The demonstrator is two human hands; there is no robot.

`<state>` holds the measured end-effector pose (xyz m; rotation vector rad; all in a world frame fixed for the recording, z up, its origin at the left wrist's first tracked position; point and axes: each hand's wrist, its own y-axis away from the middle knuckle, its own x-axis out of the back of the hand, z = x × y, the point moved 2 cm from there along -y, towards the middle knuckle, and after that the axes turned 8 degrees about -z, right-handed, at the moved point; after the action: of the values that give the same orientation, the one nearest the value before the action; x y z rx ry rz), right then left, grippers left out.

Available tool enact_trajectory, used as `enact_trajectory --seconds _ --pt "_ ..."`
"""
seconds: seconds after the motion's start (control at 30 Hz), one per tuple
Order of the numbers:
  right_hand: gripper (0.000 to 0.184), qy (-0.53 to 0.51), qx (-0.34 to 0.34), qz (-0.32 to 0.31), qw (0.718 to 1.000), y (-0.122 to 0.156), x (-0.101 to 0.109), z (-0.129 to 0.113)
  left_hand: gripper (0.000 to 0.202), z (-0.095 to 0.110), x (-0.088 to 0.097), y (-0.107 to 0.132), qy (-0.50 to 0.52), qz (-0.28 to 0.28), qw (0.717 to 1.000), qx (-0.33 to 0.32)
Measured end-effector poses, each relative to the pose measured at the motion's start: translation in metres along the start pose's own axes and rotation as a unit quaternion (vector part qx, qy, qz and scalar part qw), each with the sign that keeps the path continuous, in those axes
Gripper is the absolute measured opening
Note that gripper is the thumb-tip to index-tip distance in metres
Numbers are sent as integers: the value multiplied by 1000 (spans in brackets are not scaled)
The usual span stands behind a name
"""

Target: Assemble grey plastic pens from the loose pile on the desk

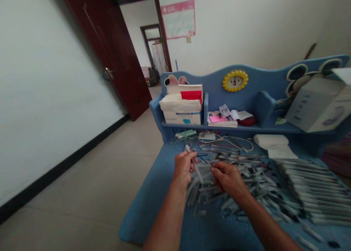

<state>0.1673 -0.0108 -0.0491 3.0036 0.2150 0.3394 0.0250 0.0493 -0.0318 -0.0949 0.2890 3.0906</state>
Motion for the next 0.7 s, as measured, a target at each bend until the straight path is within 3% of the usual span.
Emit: enact_trajectory --seconds 0.07,0.13,0.2,0.47,0.7 --pt "30 151 12 1 988 -9 0 -5 15 0 4 -8 -28 8 1000 4" --pt "30 306 25 7 952 -21 2 -11 13 0 8 -16 -67 6 998 11" --pt "29 397 26 5 917 -35 6 -15 16 -1 12 -24 -116 0 993 19" --pt "22 495 -4 -56 867 -86 23 -17 27 0 34 -52 -346 -48 937 5" --pt "26 497 -27 -20 867 -98 43 -3 18 -2 37 -66 -467 -75 881 -5"
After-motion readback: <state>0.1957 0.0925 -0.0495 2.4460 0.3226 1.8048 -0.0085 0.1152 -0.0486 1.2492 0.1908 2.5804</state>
